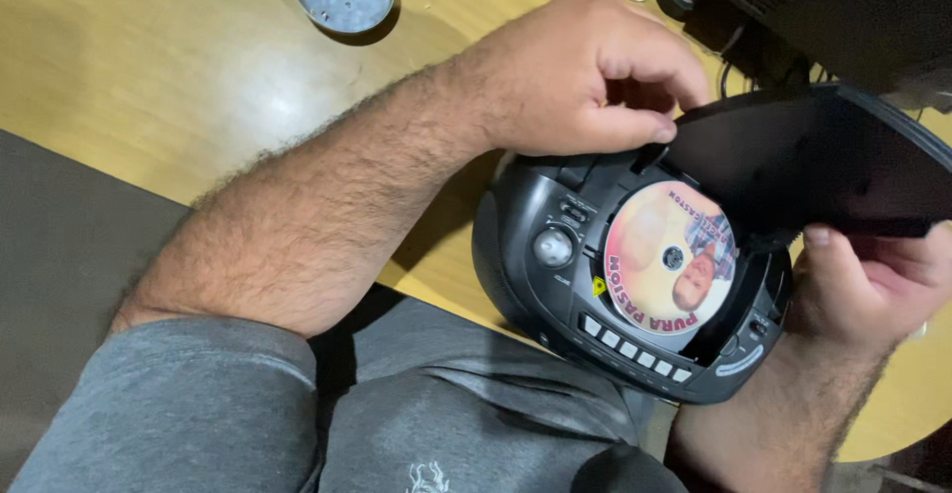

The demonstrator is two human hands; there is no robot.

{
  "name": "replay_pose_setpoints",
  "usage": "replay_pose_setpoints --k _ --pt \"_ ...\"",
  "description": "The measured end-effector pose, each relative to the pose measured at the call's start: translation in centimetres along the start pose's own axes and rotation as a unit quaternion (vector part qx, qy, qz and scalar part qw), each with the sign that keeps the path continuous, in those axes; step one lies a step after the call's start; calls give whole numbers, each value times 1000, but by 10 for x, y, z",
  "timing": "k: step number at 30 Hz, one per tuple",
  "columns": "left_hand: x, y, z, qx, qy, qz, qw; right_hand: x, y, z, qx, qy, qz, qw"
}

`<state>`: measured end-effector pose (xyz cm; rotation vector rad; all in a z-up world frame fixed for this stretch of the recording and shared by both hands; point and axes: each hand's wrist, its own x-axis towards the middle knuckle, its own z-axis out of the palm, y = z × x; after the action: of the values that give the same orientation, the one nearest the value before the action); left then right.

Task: The person places a CD into a portable CD player, closes the lid, and presses buttons on the front panel. They then open the lid again to remove the CD and close the lid once more.

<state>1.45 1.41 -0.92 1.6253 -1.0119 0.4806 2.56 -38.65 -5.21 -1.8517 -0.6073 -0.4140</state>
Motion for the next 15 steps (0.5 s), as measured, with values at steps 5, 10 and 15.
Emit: replay_pose_setpoints --k 5,10,15 --pt "0 0 0 8 3 19 1000 7 -2 8 10 -21 -51 998" --pt "1 1 -1 29 -11 66 997 -6 15 -14 -41 35 3 999" --pt "0 2 -4 66 -32 84 994 13 -35 14 -20 -83 -118 989"
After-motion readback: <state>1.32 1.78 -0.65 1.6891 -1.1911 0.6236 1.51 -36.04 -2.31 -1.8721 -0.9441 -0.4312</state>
